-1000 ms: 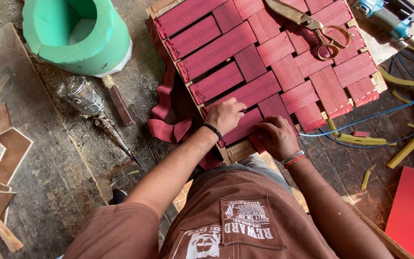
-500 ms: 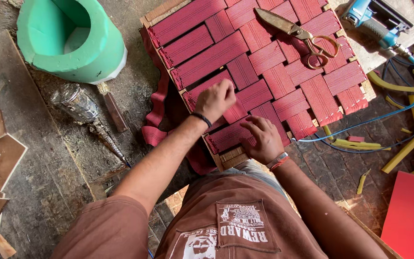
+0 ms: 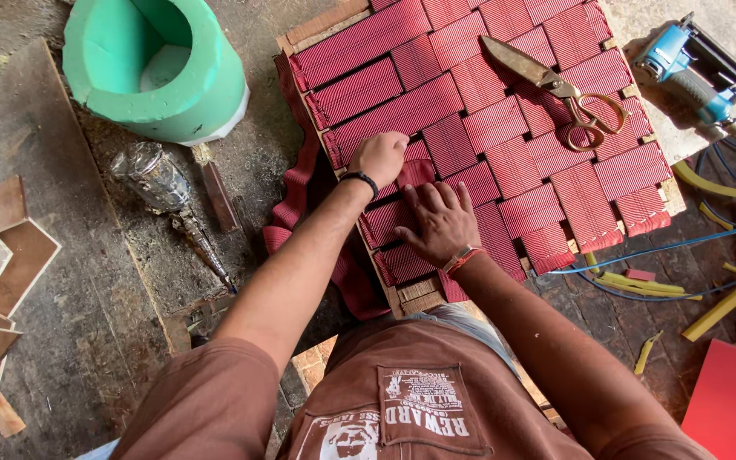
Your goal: The person weaves red webbing straps over and under the straps on a wooden frame, pulling each strap taut and folding the ends. They use a pneumatic nail gun to staple the woven straps to the frame, pressing the webbing flat by hand between staples.
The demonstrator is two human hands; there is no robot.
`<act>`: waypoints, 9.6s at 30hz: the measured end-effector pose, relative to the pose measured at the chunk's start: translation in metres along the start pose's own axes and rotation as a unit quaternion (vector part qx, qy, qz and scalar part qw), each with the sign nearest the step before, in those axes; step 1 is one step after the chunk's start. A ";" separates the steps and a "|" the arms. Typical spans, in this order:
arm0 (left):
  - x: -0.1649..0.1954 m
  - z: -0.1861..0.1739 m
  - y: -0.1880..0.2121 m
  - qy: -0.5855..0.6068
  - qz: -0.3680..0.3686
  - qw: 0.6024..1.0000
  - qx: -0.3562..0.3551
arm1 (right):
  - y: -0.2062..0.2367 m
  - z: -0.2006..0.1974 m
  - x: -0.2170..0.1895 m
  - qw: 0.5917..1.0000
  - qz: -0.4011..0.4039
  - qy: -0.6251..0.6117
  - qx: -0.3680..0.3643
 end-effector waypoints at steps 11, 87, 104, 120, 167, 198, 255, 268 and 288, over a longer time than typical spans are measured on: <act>-0.013 0.075 -0.060 -0.413 0.305 0.779 -0.360 | -0.042 0.008 -0.004 0.996 0.045 0.012 -0.074; -0.040 -0.031 -0.188 -0.258 -0.007 0.961 -0.097 | -0.193 -0.002 0.021 0.939 -0.044 -0.255 0.226; -0.031 -0.120 -0.256 -0.083 -0.118 0.976 0.162 | -0.141 -0.058 0.135 0.877 0.116 -0.302 0.355; -0.075 -0.098 -0.221 0.405 -0.061 0.877 0.250 | -0.103 -0.091 0.450 0.918 0.350 0.175 -0.061; -0.058 -0.113 -0.224 0.075 0.010 0.955 0.286 | -0.401 -0.054 0.040 0.953 -0.066 -0.246 0.162; -0.060 -0.115 -0.241 -0.017 0.017 0.955 0.294 | -0.360 -0.090 0.051 0.869 0.264 -0.415 -0.059; -0.116 -0.158 -0.153 0.121 0.087 0.904 0.401 | -0.243 -0.052 0.080 0.952 -0.001 -0.075 0.298; -0.194 -0.105 0.027 -0.119 -0.050 0.963 0.235 | 0.044 0.000 0.001 0.984 0.115 -0.087 0.106; -0.059 -0.062 0.257 0.303 -0.066 0.945 0.106 | 0.118 -0.004 0.087 0.855 0.177 -0.484 0.065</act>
Point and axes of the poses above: each hand's wrist, its own y-axis away from the middle knuckle, its own z-axis out of the palm, x = y × z, the point moved 6 cm from there along -y, towards the middle knuckle, and after that the axes turned 12 degrees about x, right-handed, at the moved point
